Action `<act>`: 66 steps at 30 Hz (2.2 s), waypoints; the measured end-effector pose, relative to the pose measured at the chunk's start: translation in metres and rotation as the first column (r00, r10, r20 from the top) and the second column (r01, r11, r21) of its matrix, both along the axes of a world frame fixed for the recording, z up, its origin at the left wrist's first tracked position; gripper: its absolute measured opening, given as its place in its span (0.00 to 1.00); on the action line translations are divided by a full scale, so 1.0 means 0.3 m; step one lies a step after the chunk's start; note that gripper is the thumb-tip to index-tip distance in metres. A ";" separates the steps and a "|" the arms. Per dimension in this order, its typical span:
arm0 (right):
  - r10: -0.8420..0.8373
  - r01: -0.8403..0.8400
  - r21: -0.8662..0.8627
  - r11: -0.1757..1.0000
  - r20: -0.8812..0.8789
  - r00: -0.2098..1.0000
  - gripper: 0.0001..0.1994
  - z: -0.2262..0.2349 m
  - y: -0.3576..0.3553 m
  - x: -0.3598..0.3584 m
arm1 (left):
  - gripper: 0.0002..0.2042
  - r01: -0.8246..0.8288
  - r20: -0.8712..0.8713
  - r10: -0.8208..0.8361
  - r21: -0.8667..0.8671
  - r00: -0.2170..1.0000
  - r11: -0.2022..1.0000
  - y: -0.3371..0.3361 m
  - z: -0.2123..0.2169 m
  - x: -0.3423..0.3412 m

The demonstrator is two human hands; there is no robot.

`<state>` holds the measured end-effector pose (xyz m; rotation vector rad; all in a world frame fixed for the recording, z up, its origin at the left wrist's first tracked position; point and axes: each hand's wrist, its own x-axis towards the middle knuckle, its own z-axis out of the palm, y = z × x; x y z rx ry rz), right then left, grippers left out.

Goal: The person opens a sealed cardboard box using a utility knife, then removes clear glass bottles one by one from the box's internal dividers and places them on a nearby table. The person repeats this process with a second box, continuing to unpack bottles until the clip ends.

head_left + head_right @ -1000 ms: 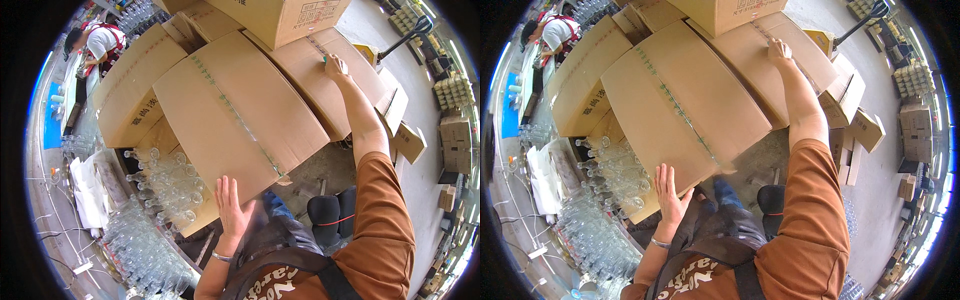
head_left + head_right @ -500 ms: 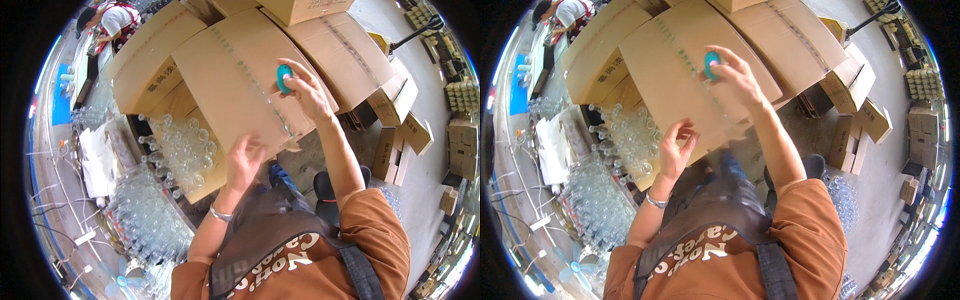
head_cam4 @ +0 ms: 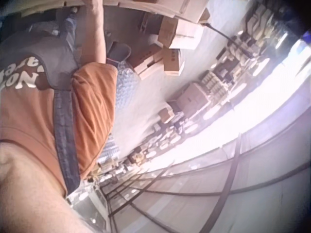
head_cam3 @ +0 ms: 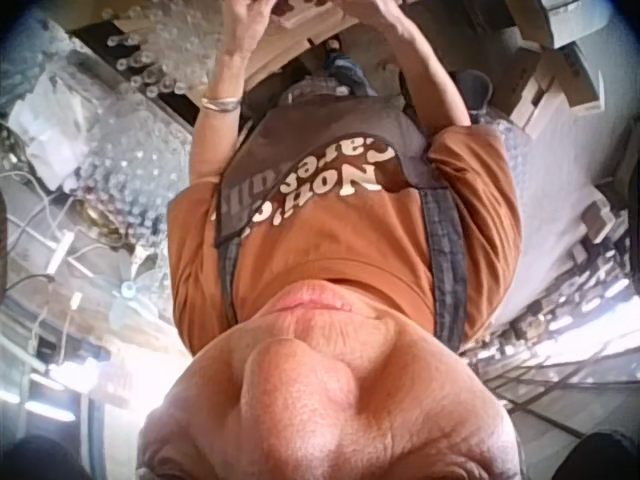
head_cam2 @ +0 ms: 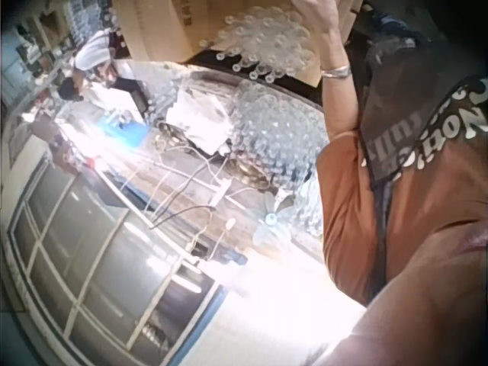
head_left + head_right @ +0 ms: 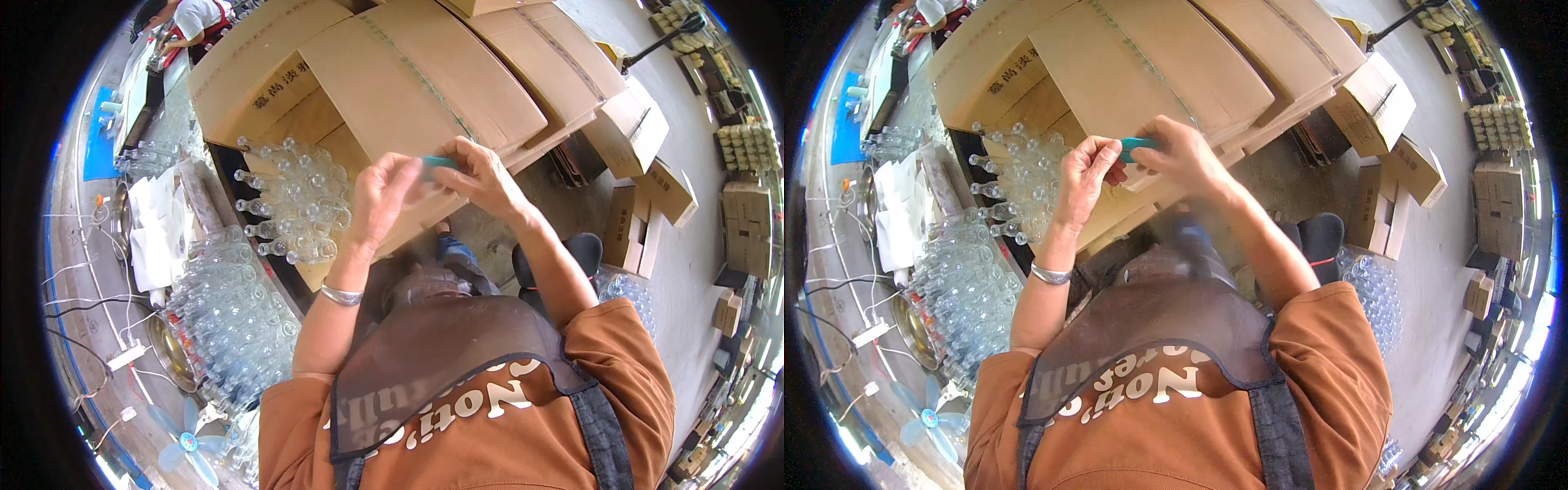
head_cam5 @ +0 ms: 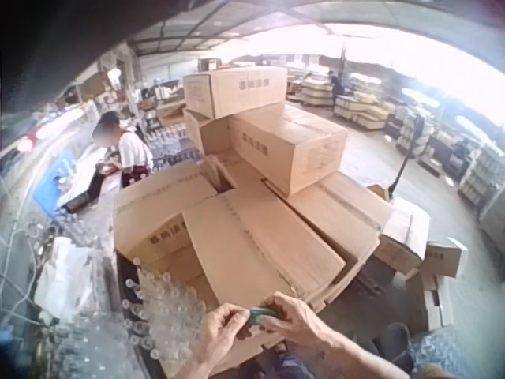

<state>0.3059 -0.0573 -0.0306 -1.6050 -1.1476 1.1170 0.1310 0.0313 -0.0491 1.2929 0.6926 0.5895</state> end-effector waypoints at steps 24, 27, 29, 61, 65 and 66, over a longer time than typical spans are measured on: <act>-0.626 0.632 0.023 0.775 -0.116 0.771 0.17 -0.458 -0.244 0.172 | 0.34 0.394 -0.498 0.165 0.814 0.851 0.427 -0.062 -0.291 0.185; -0.716 0.715 -0.066 0.696 -0.130 0.686 0.17 -0.573 -0.188 0.184 | 0.36 0.475 -0.603 0.285 0.780 0.745 0.408 -0.043 -0.391 0.266; -0.715 0.714 -0.083 0.695 -0.178 0.676 0.17 -0.604 -0.173 0.196 | 0.37 0.474 -0.605 0.288 0.778 0.743 0.411 -0.020 -0.427 0.274; -0.139 0.145 -0.257 0.955 0.040 0.989 0.20 -0.516 -0.216 0.086 | 0.23 0.310 -0.367 0.500 0.930 0.784 0.196 0.246 -0.187 0.220; -0.222 0.225 -0.095 0.970 0.038 0.974 0.17 -0.388 -0.168 0.295 | 0.25 0.136 -0.299 0.458 0.925 0.837 0.355 0.414 -0.127 0.149; -0.210 0.213 -0.067 0.975 0.049 0.976 0.15 -0.335 -0.100 0.338 | 0.25 0.107 -0.292 0.454 0.915 0.842 0.390 0.454 -0.142 0.131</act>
